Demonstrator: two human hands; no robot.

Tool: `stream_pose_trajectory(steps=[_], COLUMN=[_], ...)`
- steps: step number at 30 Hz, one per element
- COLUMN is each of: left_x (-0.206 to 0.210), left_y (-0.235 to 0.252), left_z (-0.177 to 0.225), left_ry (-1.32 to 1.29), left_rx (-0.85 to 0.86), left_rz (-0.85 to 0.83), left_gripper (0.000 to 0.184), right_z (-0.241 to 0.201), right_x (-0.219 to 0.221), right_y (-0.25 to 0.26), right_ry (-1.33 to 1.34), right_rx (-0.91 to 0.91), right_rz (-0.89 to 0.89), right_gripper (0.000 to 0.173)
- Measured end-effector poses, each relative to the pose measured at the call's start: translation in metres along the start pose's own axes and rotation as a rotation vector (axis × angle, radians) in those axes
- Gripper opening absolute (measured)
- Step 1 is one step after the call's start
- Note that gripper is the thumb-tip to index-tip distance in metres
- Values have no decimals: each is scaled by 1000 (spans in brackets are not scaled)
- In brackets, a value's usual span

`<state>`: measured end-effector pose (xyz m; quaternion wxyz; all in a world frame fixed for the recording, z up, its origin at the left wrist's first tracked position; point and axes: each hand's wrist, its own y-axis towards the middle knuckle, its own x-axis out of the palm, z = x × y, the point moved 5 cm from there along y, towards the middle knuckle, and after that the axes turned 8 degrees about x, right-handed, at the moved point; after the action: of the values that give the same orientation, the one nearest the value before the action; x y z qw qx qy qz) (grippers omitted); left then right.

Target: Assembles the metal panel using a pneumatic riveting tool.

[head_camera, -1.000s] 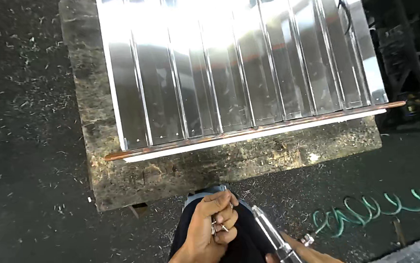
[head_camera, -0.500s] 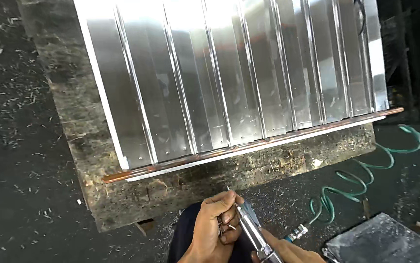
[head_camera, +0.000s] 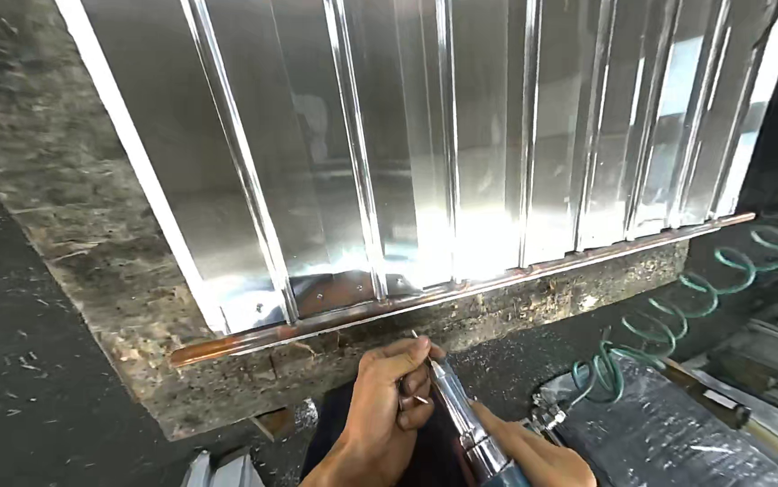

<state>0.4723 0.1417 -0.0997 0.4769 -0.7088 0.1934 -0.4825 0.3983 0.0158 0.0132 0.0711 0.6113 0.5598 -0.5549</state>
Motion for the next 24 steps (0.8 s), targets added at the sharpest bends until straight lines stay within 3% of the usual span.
stream_pose_trajectory(steps=[12,16,24], left_x=[0,-11,-46], left_y=[18,37,30], left_z=[14,16,42], left_ry=[-39,181,240], left_rx=[-69,29,229], left_rz=[14,13,137], left_gripper=[26,28,28], right_z=[-13,-4,-3], right_x=[7,16,46], right_y=[26,45,95], right_ry=[-24,-59,-115], right_rx=[19,67,69], right_rz=[-7,-44,5], right_gripper=[31,32,30])
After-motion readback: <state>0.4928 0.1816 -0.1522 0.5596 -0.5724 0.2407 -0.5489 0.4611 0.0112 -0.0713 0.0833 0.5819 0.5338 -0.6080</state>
